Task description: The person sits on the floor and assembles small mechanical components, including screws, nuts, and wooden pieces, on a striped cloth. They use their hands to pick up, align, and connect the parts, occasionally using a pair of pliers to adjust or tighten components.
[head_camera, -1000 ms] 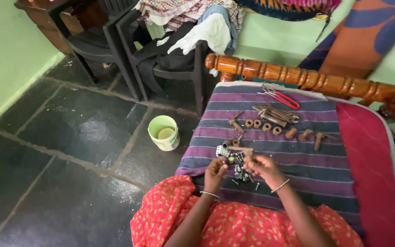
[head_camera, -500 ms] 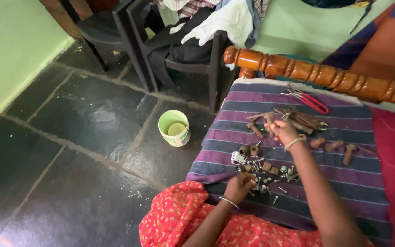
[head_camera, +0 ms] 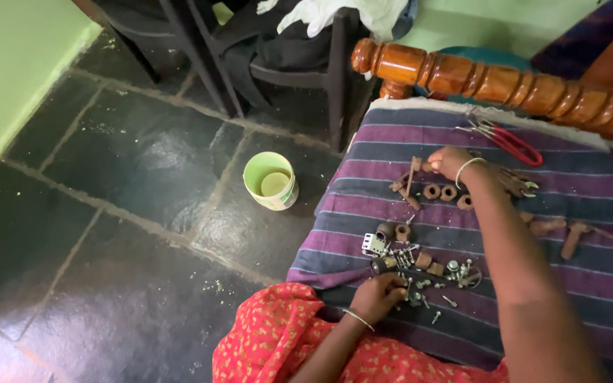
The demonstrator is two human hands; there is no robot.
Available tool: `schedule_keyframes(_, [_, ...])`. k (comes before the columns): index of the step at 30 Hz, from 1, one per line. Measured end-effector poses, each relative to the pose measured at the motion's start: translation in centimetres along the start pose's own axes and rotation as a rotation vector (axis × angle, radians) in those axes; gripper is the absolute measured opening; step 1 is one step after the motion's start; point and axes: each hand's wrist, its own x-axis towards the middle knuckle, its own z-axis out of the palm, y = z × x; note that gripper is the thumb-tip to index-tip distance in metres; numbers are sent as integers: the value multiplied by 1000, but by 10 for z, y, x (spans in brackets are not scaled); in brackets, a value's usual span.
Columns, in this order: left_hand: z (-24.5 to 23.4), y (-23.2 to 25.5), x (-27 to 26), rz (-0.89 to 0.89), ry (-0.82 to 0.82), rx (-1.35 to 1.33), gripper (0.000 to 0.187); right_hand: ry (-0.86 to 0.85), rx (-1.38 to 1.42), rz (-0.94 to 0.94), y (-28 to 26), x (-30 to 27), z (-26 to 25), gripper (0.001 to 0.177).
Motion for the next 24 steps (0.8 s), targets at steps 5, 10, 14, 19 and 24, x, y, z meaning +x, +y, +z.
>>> schedule_keyframes(5, [-2,2,3,-15,1,58,25,186,-68,-66,9,13,35,27])
schedule_keyframes(10, [-3,4,4,-73,-21,117,26,178,-335,-45,-24,-21,19,24])
schedule_keyframes(14, [2,-3,5,1,44,137,23,422,-97,-31,-70,-57,-3,25])
schedule_keyframes(19, [4,-10,6,22,44,178,21,474,329,-220,-101,-134,-24,23])
schedule_keyframes(24, [11,-25,6,38,56,152,23,323,491,-16,-31,-263,-4,27])
